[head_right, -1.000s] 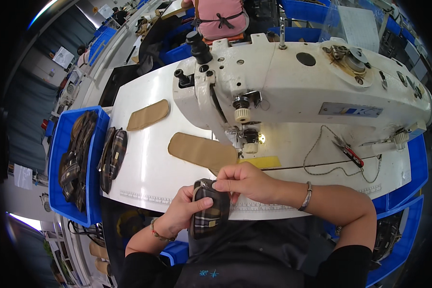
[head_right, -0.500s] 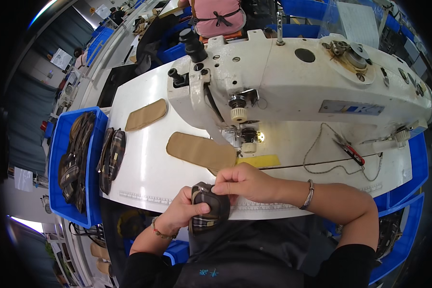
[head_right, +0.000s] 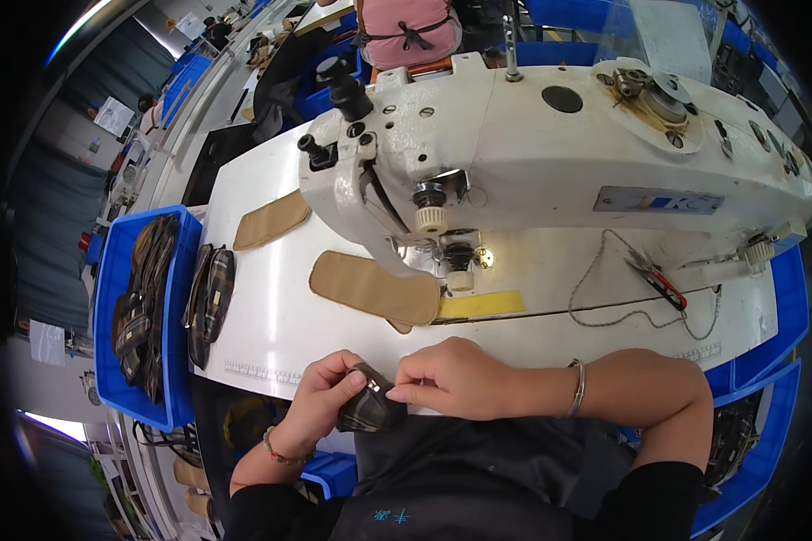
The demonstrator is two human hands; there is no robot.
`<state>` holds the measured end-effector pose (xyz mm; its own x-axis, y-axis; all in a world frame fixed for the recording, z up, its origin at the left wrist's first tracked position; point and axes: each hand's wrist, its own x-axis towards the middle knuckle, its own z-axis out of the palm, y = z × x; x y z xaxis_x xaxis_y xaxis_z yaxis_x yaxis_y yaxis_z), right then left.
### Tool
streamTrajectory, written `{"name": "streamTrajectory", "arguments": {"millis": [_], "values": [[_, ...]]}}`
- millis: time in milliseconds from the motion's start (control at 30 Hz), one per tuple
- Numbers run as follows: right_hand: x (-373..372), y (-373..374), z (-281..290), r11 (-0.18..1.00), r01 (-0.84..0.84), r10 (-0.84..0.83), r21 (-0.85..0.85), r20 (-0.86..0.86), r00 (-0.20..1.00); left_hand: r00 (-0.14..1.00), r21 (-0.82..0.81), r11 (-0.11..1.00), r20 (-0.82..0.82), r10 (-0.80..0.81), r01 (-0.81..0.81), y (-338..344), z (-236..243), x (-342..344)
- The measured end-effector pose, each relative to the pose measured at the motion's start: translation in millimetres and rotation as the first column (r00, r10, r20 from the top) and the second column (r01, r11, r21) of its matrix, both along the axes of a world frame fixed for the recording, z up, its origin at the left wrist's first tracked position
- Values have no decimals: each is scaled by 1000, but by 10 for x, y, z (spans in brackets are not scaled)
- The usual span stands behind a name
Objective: Sewing plaid fabric and leather components of slippers using an industrial sewing machine.
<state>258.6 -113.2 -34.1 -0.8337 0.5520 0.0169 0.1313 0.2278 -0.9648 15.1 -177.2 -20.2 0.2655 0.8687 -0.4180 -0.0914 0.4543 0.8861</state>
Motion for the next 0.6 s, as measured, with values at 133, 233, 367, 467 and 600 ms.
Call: {"name": "streamTrajectory", "arguments": {"millis": [133,233,367,467,600], "values": [[4,13,-38,641,129,-164,756,-29,986,990,157,987,-138,2,20,67,123,-76],[3,99,-42,295,125,-421,947,12,907,914,241,953,-399,-77,186,279,489,-59],[-10,172,-319,455,43,-391,889,156,907,623,304,765,-766,-159,568,732,876,94],[2,276,-332,466,5,-282,885,143,949,633,356,647,-729,-259,674,1180,723,275],[35,310,-233,512,-111,-215,852,252,943,444,240,548,-852,-277,801,1544,261,400]]}}
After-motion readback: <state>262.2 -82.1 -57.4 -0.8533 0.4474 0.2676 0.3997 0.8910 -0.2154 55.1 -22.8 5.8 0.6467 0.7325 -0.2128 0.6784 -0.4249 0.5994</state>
